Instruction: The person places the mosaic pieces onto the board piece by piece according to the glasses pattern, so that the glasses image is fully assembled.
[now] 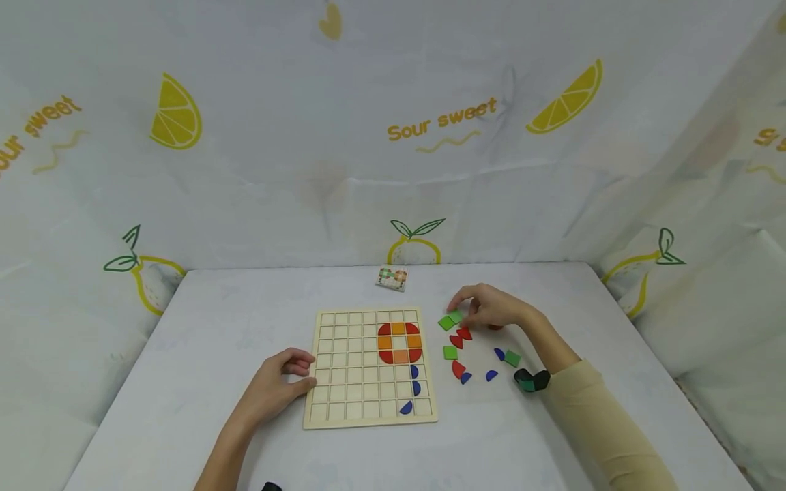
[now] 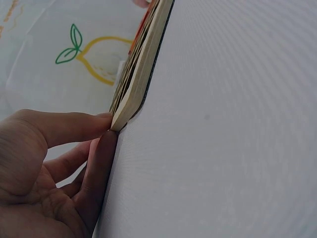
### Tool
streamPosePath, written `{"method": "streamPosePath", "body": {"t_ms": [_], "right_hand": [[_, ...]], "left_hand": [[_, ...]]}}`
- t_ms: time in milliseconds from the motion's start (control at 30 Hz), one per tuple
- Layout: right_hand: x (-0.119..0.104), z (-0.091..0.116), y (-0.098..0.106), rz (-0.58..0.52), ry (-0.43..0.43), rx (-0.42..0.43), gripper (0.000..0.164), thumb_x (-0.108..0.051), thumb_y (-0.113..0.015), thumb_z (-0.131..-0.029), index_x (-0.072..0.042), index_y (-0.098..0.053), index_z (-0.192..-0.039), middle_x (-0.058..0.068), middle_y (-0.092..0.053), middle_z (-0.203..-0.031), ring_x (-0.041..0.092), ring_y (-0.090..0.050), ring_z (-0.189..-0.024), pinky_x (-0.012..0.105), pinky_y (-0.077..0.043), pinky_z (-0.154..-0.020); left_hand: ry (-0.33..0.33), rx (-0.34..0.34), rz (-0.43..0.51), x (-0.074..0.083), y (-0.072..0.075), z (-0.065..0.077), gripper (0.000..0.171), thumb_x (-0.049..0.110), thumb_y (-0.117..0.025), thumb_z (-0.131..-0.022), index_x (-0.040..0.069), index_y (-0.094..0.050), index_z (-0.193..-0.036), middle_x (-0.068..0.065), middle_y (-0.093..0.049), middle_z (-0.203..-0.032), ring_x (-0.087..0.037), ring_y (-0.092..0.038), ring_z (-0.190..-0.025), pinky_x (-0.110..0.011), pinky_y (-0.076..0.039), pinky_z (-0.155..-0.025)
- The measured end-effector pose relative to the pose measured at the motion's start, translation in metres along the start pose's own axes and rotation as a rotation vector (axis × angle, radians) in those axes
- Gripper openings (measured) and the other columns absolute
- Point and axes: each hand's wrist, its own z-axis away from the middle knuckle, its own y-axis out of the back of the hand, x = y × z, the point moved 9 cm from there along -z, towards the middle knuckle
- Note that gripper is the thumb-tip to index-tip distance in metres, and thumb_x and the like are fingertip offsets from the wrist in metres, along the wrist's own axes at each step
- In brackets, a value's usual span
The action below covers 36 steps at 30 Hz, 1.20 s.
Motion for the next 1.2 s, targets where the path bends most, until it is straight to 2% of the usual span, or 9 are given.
{"method": "streamPosePath", "body": {"t_ms": [633,900,1200], "right_hand": [[0.009,0.003,0.003,-0.016,-0.035,0.032,0.024,-0.021,-0.085,-0.093,-0.016,-0.08,-0.116,0.004,-0.071,-0.102,0.017,-0.057,-0.07,0.026,-0.05,-0.058],[-0.008,0.0,0.002,-0.034,0.03,0.069,0.024,-0.022,-0.086,-0.093,-0.017,-0.08,-0.116,0.005,-0.077,-0.115,0.017,-0.062,-0.082,0.025,-0.053,-0.066],[-0.038,-0.008,-0.008,-0.059,0.112,0.061,0.026,-0.025,-0.086,-0.093,-0.017,-0.08,-0.118,0.004,-0.079,-0.116,0.017,-0.066,-0.082,0.025,-0.058,-0.073]], "left_hand": [[-0.002,0.003,-0.003,0.001,0.001,-0.001,0.037,0.012,-0.086,-0.087,0.01,-0.073,-0.122,-0.004,-0.074,-0.112,-0.012,-0.068,-0.102,-0.026,-0.051,-0.093],[-0.003,0.002,0.003,0.002,0.001,-0.002,0.037,0.012,-0.086,-0.087,0.009,-0.073,-0.122,-0.005,-0.075,-0.112,-0.012,-0.068,-0.101,-0.024,-0.052,-0.092],[0.002,0.006,-0.003,0.001,0.0,0.0,0.038,0.012,-0.087,-0.087,0.01,-0.073,-0.122,-0.004,-0.075,-0.111,-0.012,-0.068,-0.101,-0.026,-0.052,-0.093]]}}
